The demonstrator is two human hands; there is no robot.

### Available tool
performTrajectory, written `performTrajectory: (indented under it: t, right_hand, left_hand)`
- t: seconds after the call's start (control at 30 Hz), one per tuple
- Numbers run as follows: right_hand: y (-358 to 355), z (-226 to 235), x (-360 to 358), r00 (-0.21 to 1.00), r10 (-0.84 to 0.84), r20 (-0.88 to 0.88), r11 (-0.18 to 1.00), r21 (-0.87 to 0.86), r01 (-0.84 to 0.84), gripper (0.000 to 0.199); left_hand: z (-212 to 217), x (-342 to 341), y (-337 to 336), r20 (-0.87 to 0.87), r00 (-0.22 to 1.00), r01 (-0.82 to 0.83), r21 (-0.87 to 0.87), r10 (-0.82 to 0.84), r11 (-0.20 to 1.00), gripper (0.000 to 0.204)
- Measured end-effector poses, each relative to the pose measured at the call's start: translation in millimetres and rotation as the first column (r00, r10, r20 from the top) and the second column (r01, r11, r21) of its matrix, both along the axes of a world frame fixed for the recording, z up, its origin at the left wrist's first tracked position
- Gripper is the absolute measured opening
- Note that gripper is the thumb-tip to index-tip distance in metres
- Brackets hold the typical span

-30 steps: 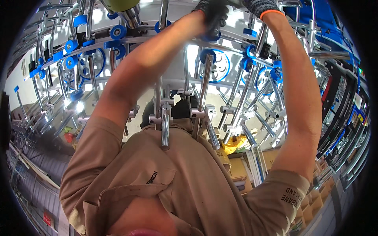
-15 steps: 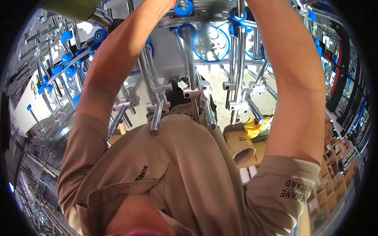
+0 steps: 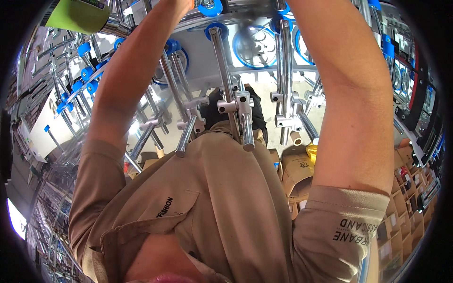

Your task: Assembling and adjusting components, including rollers and metal arms, on a large industrial rack system.

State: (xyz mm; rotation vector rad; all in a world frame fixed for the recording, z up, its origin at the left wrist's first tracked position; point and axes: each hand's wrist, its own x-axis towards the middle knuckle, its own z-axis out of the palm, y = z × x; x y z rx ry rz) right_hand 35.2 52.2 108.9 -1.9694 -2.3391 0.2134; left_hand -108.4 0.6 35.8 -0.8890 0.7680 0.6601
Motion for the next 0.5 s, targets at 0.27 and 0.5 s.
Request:
performTrajectory:
  t: [0.27, 0.5]
  right_hand:
    - [24.1, -12.0, 8.4, 0.998, 0.053, 0.026, 0.998, 0.017, -0.053, 0.021]
    - [27.0, -17.0, 5.8, 0.992, 0.084, 0.094, 0.992, 0.088, -0.092, 0.018]
  left_hand:
    - [2.3, 7.1, -6.3, 0.073, 0.988, -0.127, -0.144, 0.138, 0.981, 0.026]
    - [0.1, 14.2, -13.2, 0.108, 0.96, -0.221, -0.275, 0.259, 0.936, 0.026]
